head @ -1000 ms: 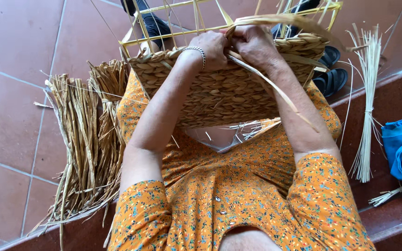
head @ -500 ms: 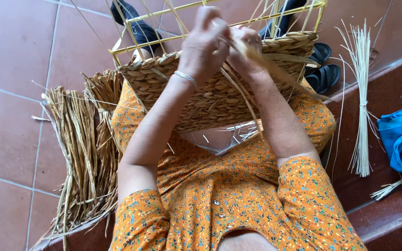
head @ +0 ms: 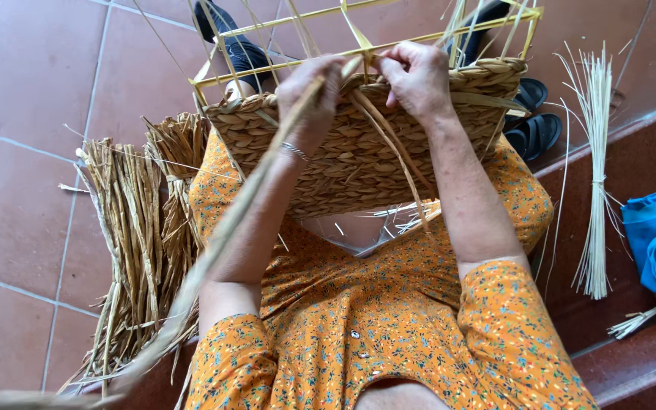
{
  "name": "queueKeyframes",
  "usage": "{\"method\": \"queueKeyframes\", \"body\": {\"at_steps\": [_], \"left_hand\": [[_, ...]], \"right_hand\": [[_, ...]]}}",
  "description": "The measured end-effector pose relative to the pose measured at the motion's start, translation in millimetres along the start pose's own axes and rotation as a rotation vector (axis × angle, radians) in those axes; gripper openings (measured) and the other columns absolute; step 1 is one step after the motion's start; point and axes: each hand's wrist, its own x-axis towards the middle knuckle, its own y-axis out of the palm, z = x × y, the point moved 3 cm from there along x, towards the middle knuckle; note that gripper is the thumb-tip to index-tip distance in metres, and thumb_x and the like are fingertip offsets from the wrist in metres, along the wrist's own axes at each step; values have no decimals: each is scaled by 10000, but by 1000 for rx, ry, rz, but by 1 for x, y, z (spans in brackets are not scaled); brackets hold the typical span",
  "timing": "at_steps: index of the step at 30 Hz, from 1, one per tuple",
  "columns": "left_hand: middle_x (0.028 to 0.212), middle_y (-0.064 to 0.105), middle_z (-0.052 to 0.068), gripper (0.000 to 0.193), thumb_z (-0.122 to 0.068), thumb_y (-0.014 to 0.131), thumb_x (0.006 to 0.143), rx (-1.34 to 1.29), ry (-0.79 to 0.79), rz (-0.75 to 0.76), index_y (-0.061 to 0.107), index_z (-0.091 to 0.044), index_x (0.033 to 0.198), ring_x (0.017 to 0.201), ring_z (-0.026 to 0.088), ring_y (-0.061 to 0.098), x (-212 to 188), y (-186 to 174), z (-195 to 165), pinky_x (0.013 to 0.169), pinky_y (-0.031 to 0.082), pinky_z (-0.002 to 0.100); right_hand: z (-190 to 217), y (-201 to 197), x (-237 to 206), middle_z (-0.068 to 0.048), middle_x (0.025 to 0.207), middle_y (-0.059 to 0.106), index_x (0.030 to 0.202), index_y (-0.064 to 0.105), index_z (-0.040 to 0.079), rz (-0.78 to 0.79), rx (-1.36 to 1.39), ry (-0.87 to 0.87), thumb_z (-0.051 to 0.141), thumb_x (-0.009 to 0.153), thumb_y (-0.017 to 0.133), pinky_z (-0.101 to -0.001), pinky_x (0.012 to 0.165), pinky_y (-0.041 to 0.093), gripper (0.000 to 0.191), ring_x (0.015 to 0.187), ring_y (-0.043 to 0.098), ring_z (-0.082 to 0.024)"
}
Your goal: The person weaves a basket by hand, interlacing dried plant fibers through a pre-formed frame. They repeatedly pull and tuck strands to build up the basket walls, occasionally adjusting the frame and adding new material.
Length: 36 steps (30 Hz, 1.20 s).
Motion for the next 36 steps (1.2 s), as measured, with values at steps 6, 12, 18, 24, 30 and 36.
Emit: {"method": "queueKeyframes", "body": {"at_steps": [6,12,18,24,30,36], "left_hand": [[1094,760,75,271,-136,745,974,118,206,-19,679,-85,1231,938,162,761,-10,-6,-6,800,634,289],[1183,723,49,201,-54,700,1015,-711,-111,-35,654,-157,1181,944,149,727,-24,-21,21,815,649,283],[1104,759,25,224,-103,832,907,127,256,-108,765,-166,1111,950,198,775,-18,-13,22,823,621,295],[1254,717,99,361,-22,723,917,-107,72,40,676,-91,1268,918,191,772,-31,-22,18,811,640,325],[1093,676,80,169,-38,700,1011,64,157,-373,643,-61,1169,987,219,697,-72,-89,20,835,613,339],[1014,580,25,293,-263,713,1013,53,-186,-582,554,-57,1150,858,121,578,-70,-116,79,713,537,240]], "right_hand": [[-26,7,-13,-114,840,726,905,647,-5,-163,265,91,24,1021,617,-216,380,543,123,490,647,-86],[-27,-8,-23,-142,898,707,990,640,0,-234,887,297,96,1045,627,-260,455,506,111,536,586,-96],[11,0,-38,-130,850,692,1090,627,7,12,70,-178,263,1043,688,-210,467,487,267,634,618,-90],[-19,-21,-38,-102,859,675,1080,697,63,-55,229,-15,229,1091,626,-252,520,513,181,659,673,-111],[-44,-57,-83,-105,952,714,924,622,68,-138,1300,316,266,1120,485,-251,517,365,311,532,431,-103],[-27,-45,-86,-11,865,647,1061,655,138,240,185,210,145,990,677,-192,483,431,75,577,528,-19]]}}
